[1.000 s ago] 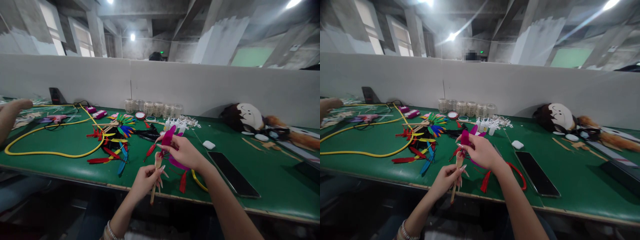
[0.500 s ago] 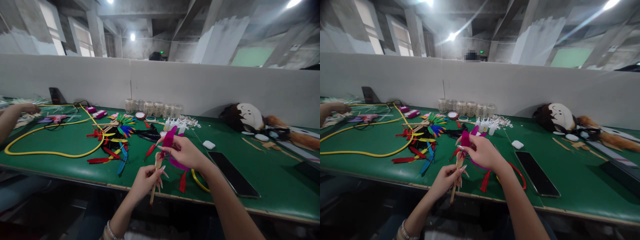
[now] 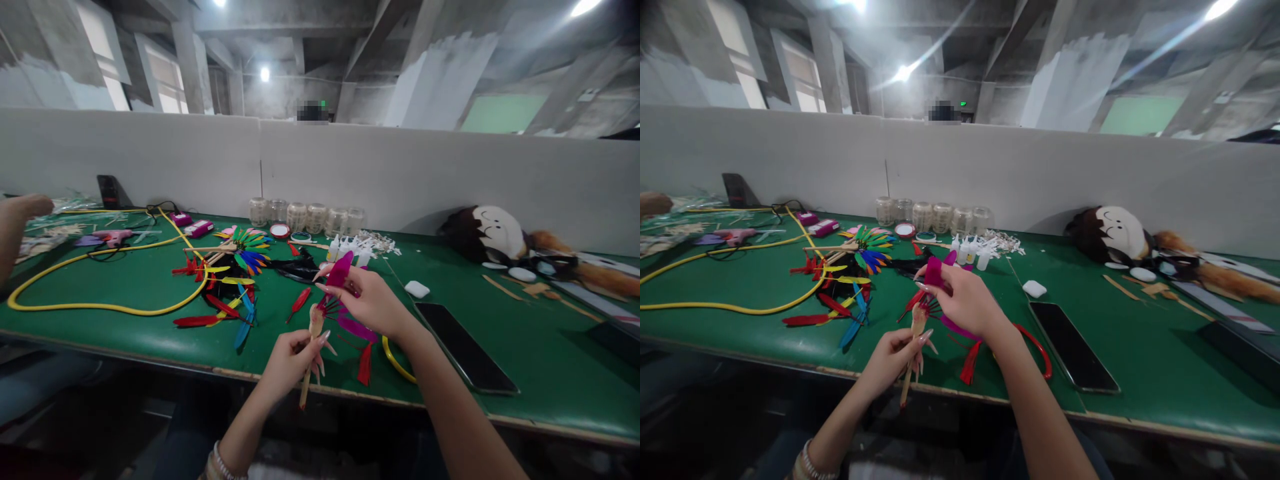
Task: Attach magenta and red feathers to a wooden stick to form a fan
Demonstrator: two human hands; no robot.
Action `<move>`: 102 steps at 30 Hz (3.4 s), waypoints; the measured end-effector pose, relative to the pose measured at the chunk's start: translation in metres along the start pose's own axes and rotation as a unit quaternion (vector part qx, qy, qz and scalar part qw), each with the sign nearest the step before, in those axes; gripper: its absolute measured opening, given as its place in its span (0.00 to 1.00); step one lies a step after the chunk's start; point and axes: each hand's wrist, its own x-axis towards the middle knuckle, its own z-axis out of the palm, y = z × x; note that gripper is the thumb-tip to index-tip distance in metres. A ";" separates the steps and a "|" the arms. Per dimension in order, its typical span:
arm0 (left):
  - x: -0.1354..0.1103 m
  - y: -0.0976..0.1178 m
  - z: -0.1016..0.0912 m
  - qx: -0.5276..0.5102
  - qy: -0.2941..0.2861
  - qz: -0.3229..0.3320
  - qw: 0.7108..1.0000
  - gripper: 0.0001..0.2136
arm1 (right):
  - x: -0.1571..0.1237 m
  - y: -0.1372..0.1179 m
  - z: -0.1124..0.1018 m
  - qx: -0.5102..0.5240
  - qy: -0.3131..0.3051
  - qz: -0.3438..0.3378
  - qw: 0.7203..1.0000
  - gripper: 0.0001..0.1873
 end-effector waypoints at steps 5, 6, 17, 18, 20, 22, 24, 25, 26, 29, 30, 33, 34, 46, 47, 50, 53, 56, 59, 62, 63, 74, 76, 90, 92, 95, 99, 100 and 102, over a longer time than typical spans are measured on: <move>-0.001 0.002 0.000 0.000 0.000 -0.002 1.000 0.19 | -0.001 -0.001 -0.003 0.033 -0.020 0.002 0.999 0.16; -0.001 0.002 0.000 0.000 0.000 -0.004 1.000 0.19 | -0.001 -0.002 -0.003 0.041 -0.027 0.002 0.999 0.16; -0.001 0.001 0.000 -0.010 -0.006 0.000 1.000 0.18 | 0.001 -0.004 0.002 0.043 -0.045 0.001 0.998 0.12; -0.001 0.001 0.000 -0.010 -0.006 0.001 1.000 0.17 | 0.001 -0.003 0.002 0.041 -0.034 0.002 0.999 0.12; -0.001 0.001 0.000 -0.008 -0.004 0.005 1.000 0.17 | 0.001 -0.003 0.002 0.028 -0.013 -0.002 1.000 0.13; -0.001 0.001 0.000 -0.004 -0.003 0.003 1.000 0.17 | 0.001 -0.002 0.001 0.013 0.005 -0.006 1.000 0.13; -0.001 0.001 0.000 -0.004 -0.003 -0.001 1.000 0.18 | 0.001 -0.002 0.000 0.009 0.015 -0.007 1.000 0.13; -0.001 0.002 0.000 -0.005 -0.003 -0.002 1.000 0.18 | 0.001 -0.001 0.000 0.010 0.016 -0.007 1.000 0.13; -0.001 0.002 0.000 -0.005 -0.003 -0.003 1.000 0.18 | 0.001 -0.001 0.000 0.012 0.015 -0.006 1.000 0.13; 0.000 0.001 0.000 -0.008 -0.004 -0.002 1.000 0.18 | 0.000 0.000 0.000 0.021 0.007 0.000 1.000 0.14; 0.000 0.001 0.000 -0.009 -0.004 -0.002 1.000 0.18 | 0.000 0.000 0.000 0.024 0.005 0.002 1.000 0.14; 0.000 0.000 0.000 -0.006 0.001 -0.002 1.000 0.18 | 0.000 -0.001 0.000 0.035 0.010 0.005 0.999 0.14; 0.000 0.000 0.000 -0.005 0.002 -0.004 1.000 0.18 | 0.000 -0.001 0.000 0.040 0.013 0.004 0.999 0.14; 0.000 -0.001 0.001 -0.006 0.001 -0.003 1.000 0.19 | 0.000 -0.001 0.001 0.054 -0.030 0.013 0.998 0.13; 0.000 -0.001 0.001 -0.007 0.003 -0.004 1.000 0.19 | 0.000 0.000 0.001 0.051 -0.021 0.014 0.998 0.13; 0.000 0.000 0.001 -0.009 0.002 -0.008 1.000 0.19 | 0.000 -0.001 0.001 0.056 0.008 0.008 0.998 0.13; 0.000 0.001 0.001 -0.010 0.002 -0.009 1.000 0.19 | 0.000 -0.002 0.001 0.065 -0.008 -0.003 0.998 0.13; 0.000 0.000 0.001 -0.008 0.001 -0.006 1.000 0.19 | 0.000 -0.002 0.001 0.052 -0.032 0.003 0.998 0.13; 0.000 -0.001 0.001 -0.006 -0.001 -0.001 1.000 0.19 | 0.000 0.001 0.001 0.029 -0.017 0.006 0.999 0.13; 0.000 -0.001 0.001 -0.005 0.001 0.000 1.000 0.19 | 0.001 0.003 0.002 0.026 0.001 0.000 1.000 0.14; 0.000 -0.001 0.001 -0.005 0.002 -0.001 1.000 0.19 | 0.001 0.003 0.002 0.025 0.004 0.000 1.000 0.14; -0.001 -0.001 0.000 -0.012 -0.002 0.002 1.000 0.18 | 0.002 -0.001 -0.002 -0.050 0.010 0.000 0.999 0.08; -0.001 -0.001 0.000 -0.008 -0.004 0.002 1.000 0.17 | 0.002 -0.001 -0.003 -0.061 0.010 -0.002 0.998 0.09; -0.002 0.001 0.001 0.004 -0.019 0.002 1.000 0.19 | 0.006 0.008 -0.014 -0.197 0.092 -0.122 0.968 0.16; -0.003 0.000 0.000 0.009 -0.023 0.005 1.000 0.18 | 0.007 0.009 -0.019 -0.188 0.065 -0.131 0.971 0.15; -0.002 -0.001 0.000 0.012 -0.027 0.006 1.000 0.18 | 0.011 0.010 -0.025 -0.160 0.010 -0.126 0.979 0.13; -0.002 -0.002 0.000 0.010 -0.030 0.006 0.999 0.18 | 0.014 0.010 -0.029 -0.125 -0.024 -0.104 0.986 0.11; -0.002 -0.002 -0.001 0.010 -0.029 0.006 1.000 0.18 | 0.014 0.009 -0.029 -0.117 -0.024 -0.103 0.988 0.10; -0.002 -0.002 -0.001 0.008 -0.028 0.001 1.000 0.18 | 0.014 0.009 -0.029 -0.105 -0.022 -0.101 0.989 0.09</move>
